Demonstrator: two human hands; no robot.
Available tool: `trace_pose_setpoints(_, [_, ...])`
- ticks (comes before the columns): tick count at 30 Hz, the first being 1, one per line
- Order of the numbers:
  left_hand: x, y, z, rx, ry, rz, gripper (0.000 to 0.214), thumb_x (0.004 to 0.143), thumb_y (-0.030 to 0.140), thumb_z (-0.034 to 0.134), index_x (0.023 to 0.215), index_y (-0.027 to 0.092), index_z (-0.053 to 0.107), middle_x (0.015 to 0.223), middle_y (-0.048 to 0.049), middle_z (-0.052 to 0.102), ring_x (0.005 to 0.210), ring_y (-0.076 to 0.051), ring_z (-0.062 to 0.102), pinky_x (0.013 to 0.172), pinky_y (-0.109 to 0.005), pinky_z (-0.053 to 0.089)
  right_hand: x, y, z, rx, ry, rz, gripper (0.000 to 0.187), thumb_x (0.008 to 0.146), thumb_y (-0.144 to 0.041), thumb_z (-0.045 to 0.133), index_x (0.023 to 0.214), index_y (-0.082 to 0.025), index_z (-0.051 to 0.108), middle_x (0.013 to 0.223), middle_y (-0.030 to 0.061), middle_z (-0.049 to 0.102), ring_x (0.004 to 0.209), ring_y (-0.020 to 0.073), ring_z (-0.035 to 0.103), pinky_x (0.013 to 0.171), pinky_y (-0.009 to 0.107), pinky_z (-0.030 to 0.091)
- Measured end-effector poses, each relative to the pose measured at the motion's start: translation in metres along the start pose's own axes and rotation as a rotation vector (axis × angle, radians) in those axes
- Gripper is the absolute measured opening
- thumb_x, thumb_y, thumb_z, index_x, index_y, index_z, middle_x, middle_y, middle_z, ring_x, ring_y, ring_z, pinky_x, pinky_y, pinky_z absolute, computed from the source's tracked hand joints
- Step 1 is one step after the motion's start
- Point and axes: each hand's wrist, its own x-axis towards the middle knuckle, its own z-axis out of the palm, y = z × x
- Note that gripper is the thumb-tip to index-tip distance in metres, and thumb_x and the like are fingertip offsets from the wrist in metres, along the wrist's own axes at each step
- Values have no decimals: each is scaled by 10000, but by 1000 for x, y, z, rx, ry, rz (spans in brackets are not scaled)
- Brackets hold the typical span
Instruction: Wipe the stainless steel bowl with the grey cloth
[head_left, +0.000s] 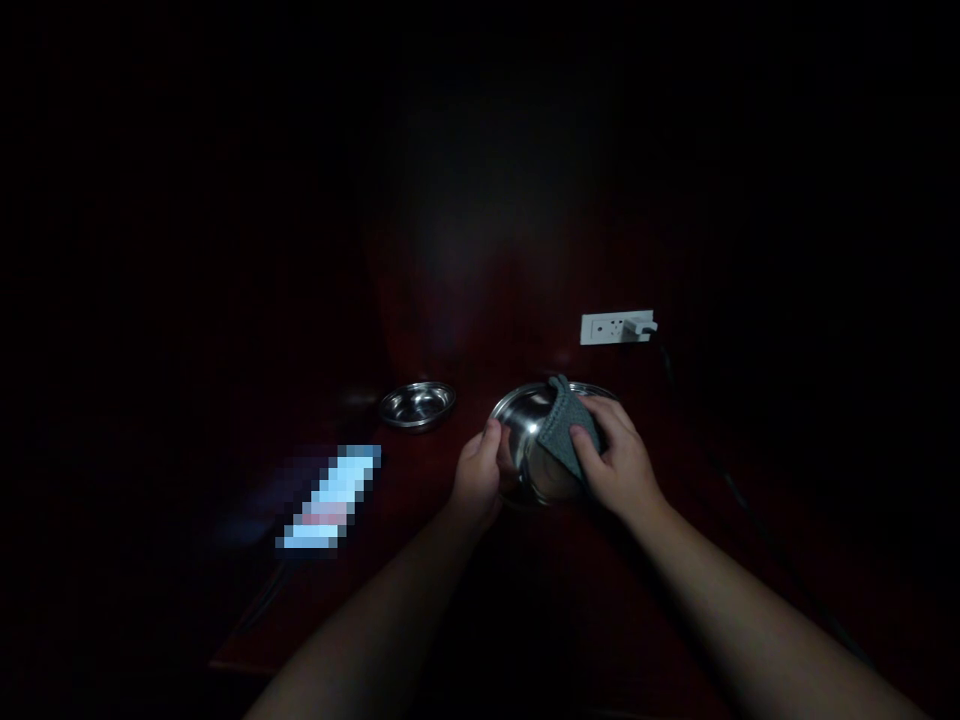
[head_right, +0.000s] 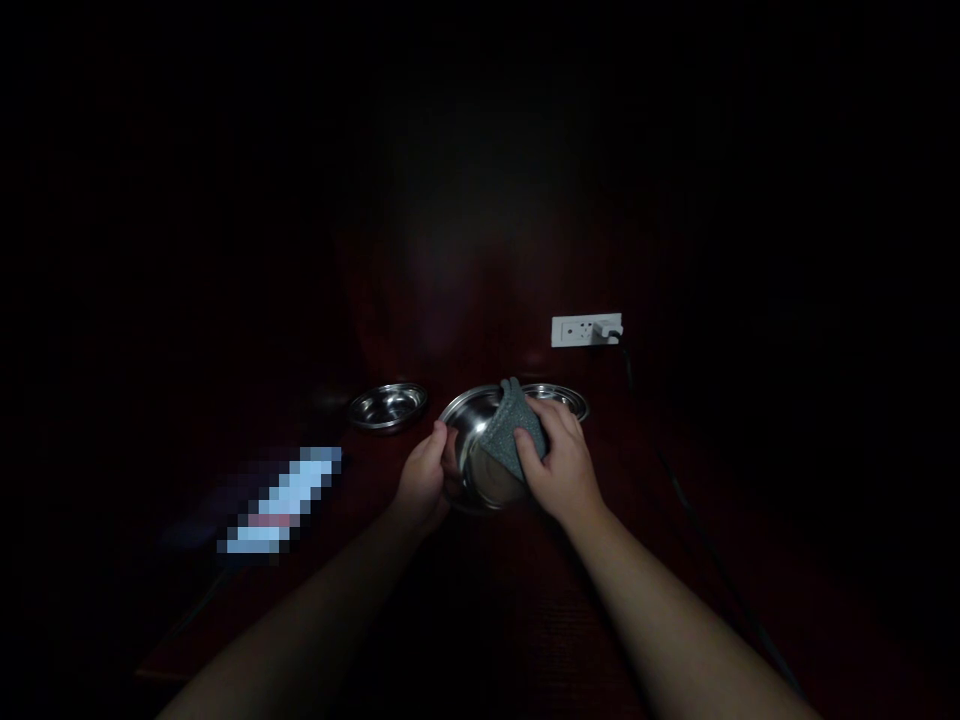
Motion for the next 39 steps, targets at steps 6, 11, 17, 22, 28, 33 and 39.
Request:
trace_pose_setpoints(6, [0,0,-1,34,-33,50,391,683,503,621,763,120,632,691,-40,649,611,-126,584,607,-254,444,-2,-3,2,47,-41,38,376,849,-337,430,1192,-194,483,1199,99,530,1134,242,464,991,436,351])
trace_pose_setpoints(11, [-1,0,-1,71,6,59,379,682,508,618,672,130,592,567,5,577,494,-85,506,526,-223,399,-3,-2,4,38,-57,61,392,849,-360,421,1203,-197,463,1214,107,522,1135,259,467,982,466,352])
trace_pose_setpoints(17, [0,-3,-2,114,23,102,391,699,527,588,674,137,575,541,21,521,473,-76,450,487,-210,355,-4,-4,4,-2,-48,74,393,846,-351,432,1195,-174,469,1199,120,523,1131,251,464,987,448,349])
trace_pose_setpoints(22, [-1,-2,-1,99,56,129,403,680,524,607,591,140,524,533,23,512,477,-73,441,493,-206,348,-6,-3,7,-19,-102,158,441,868,-374,389,1246,-153,442,1234,129,517,1147,245,465,993,442,348])
trace_pose_setpoints(28, [-3,-1,1,92,67,131,401,676,530,607,615,139,545,540,19,512,490,-79,445,495,-204,351,-8,-2,9,-3,-148,293,492,871,-433,363,1280,-168,430,1230,131,542,1128,272,503,960,470,379])
trace_pose_setpoints(33, [-4,-2,-1,101,65,160,414,687,531,598,560,154,482,474,44,426,428,-61,373,434,-195,288,-8,-4,9,33,-140,353,478,872,-453,356,1262,-197,458,1150,117,604,1040,276,570,889,460,436])
trace_pose_setpoints(39, [-3,-4,-2,85,74,171,416,689,539,591,570,157,479,481,51,422,435,-61,381,448,-201,298,-10,-2,12,86,-118,400,436,870,-469,347,1192,-220,502,1059,101,641,957,265,601,814,428,464])
